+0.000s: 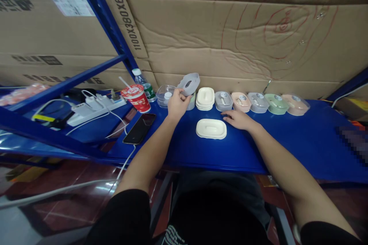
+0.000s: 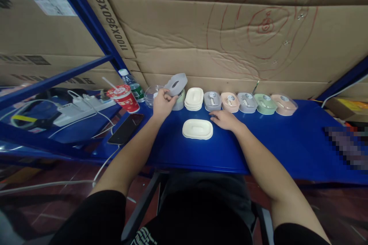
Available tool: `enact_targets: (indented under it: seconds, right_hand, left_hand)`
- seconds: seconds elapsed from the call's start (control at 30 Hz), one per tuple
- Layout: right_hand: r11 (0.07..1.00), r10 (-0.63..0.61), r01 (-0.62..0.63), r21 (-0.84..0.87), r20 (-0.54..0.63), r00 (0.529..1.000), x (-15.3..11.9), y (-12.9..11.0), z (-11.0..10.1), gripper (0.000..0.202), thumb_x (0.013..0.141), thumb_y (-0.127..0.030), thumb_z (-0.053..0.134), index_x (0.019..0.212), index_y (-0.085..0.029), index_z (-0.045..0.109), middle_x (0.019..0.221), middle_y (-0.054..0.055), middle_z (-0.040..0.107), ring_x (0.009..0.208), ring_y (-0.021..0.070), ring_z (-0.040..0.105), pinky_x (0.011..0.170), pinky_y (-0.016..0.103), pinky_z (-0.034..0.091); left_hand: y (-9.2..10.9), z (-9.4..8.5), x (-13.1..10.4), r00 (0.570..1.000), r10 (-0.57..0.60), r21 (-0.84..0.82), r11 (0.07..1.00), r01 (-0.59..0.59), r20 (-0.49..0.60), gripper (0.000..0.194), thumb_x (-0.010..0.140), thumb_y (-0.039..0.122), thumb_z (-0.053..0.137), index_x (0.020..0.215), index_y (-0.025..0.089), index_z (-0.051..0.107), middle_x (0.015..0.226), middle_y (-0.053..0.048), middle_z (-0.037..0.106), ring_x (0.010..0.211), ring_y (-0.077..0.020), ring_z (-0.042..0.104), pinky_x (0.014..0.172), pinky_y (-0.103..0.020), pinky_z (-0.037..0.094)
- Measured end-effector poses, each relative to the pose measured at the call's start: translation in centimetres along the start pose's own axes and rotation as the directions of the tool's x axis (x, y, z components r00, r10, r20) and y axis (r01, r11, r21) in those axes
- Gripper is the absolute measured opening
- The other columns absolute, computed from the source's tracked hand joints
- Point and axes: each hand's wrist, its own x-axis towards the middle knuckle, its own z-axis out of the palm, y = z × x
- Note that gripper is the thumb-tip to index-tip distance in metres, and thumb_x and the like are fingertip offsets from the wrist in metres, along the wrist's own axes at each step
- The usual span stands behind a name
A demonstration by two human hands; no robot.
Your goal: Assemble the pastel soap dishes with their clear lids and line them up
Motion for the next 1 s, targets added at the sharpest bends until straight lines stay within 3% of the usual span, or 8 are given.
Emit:
enact_targets:
  seconds: [0.3, 0.4, 0.53, 0.6, 0.67, 0.73, 0.83, 1.0]
  right_hand:
    - [0.999, 0.003, -0.001, 0.047, -0.056, 0.998, -0.2, -0.1, -0.2, 0.038, 0.104, -0.027, 0.059, 0.14, -0.017, 0.069, 0.123, 0.014, 0.08, 0.108, 0.0281, 0.077, 0.098, 0.044, 0.059]
    - [0.994, 0.033, -0.009, 0.11, -0.216, 0.976, -0.6, -0.6, -0.8, 0.055, 0.103, -0.039, 0.06, 0.154, -0.018, 0.055, 0.107, 0.011, 0.08, 0.093, 0.0278, 0.075, 0.089, 0.044, 0.059]
    - [0.964, 0.07, 0.045, 0.262, -0.412, 0.909, -1.3, -1.7, -1.8, 0.079, 0.099, -0.057, 0.062, 0.163, -0.018, 0.038, 0.111, 0.013, 0.077, 0.082, 0.0258, 0.07, 0.078, 0.04, 0.057]
    - [0.959, 0.064, 0.074, 0.274, -0.462, 0.885, -1.6, -2.3, -2.1, 0.07, 0.097, -0.066, 0.059, 0.147, -0.018, 0.055, 0.106, 0.012, 0.076, 0.081, 0.0251, 0.068, 0.075, 0.038, 0.055]
    - [0.963, 0.056, 0.078, 0.258, -0.475, 0.878, -1.8, -2.7, -2.5, 0.058, 0.096, -0.072, 0.054, 0.11, -0.018, 0.07, 0.089, 0.009, 0.072, 0.077, 0.0236, 0.064, 0.071, 0.036, 0.051]
    - [0.959, 0.086, 0.04, 0.282, -0.42, 0.904, -1.9, -3.0, -2.8, 0.059, 0.096, -0.076, 0.051, 0.078, -0.021, 0.064, 0.071, 0.006, 0.065, 0.069, 0.0205, 0.059, 0.066, 0.033, 0.046]
    - [0.917, 0.17, -0.072, 0.393, -0.221, 0.96, -1.9, -3.2, -3.4, 0.065, 0.096, -0.078, 0.049, 0.062, -0.023, 0.052, 0.057, 0.003, 0.059, 0.059, 0.0165, 0.053, 0.059, 0.03, 0.041]
    - [0.896, 0.213, -0.278, 0.346, 0.216, 0.953, -1.9, -3.5, -3.6, 0.065, 0.1, -0.071, 0.047, 0.062, -0.021, 0.065, 0.052, 0.004, 0.062, 0.051, 0.016, 0.057, 0.061, 0.032, 0.046]
  left_hand:
    - [0.7, -0.4, -1.1, 0.989, 0.108, -0.019, 0.994, -0.111, -0.105, 0.034, 0.083, 0.038, 0.072, 0.107, 0.026, 0.05, 0.069, 0.007, 0.061, 0.06, -0.0144, 0.06, 0.066, -0.028, 0.047]
    - [1.5, -1.0, -1.6, 0.984, 0.174, 0.024, 0.985, -0.174, -0.024, 0.035, 0.081, 0.037, 0.072, 0.11, 0.025, 0.056, 0.066, 0.006, 0.057, 0.059, -0.0153, 0.058, 0.065, -0.029, 0.046]
    - [3.3, -1.8, -2.2, 0.949, 0.266, 0.05, 0.959, -0.278, 0.171, 0.034, 0.085, 0.041, 0.069, 0.113, 0.022, 0.066, 0.074, 0.001, 0.064, 0.069, -0.018, 0.063, 0.07, -0.03, 0.047]
    - [4.1, -2.0, -2.5, 0.917, 0.302, 0.063, 0.942, -0.329, 0.261, 0.03, 0.09, 0.046, 0.065, 0.104, 0.021, 0.07, 0.074, -0.001, 0.064, 0.072, -0.0191, 0.063, 0.071, -0.031, 0.046]
    - [4.5, -1.9, -2.6, 0.899, 0.306, 0.046, 0.941, -0.336, 0.312, 0.035, 0.095, 0.051, 0.061, 0.106, 0.019, 0.073, 0.073, -0.002, 0.064, 0.071, -0.0194, 0.062, 0.071, -0.032, 0.045]
    - [4.7, -1.8, -2.7, 0.894, 0.278, 0.011, 0.954, -0.301, 0.352, 0.045, 0.098, 0.051, 0.057, 0.126, 0.018, 0.07, 0.072, -0.001, 0.064, 0.07, -0.0197, 0.062, 0.07, -0.032, 0.045]
    - [4.5, -1.7, -2.6, 0.831, 0.256, -0.025, 0.96, -0.28, 0.493, 0.051, 0.101, 0.048, 0.054, 0.142, 0.02, 0.064, 0.075, -0.001, 0.069, 0.072, -0.0215, 0.065, 0.071, -0.033, 0.047]
    - [3.6, -1.4, -2.4, 0.629, 0.274, -0.078, 0.944, -0.322, 0.728, 0.035, 0.103, 0.046, 0.048, 0.094, 0.022, 0.072, 0.084, -0.007, 0.076, 0.074, -0.0231, 0.07, 0.068, -0.034, 0.049]
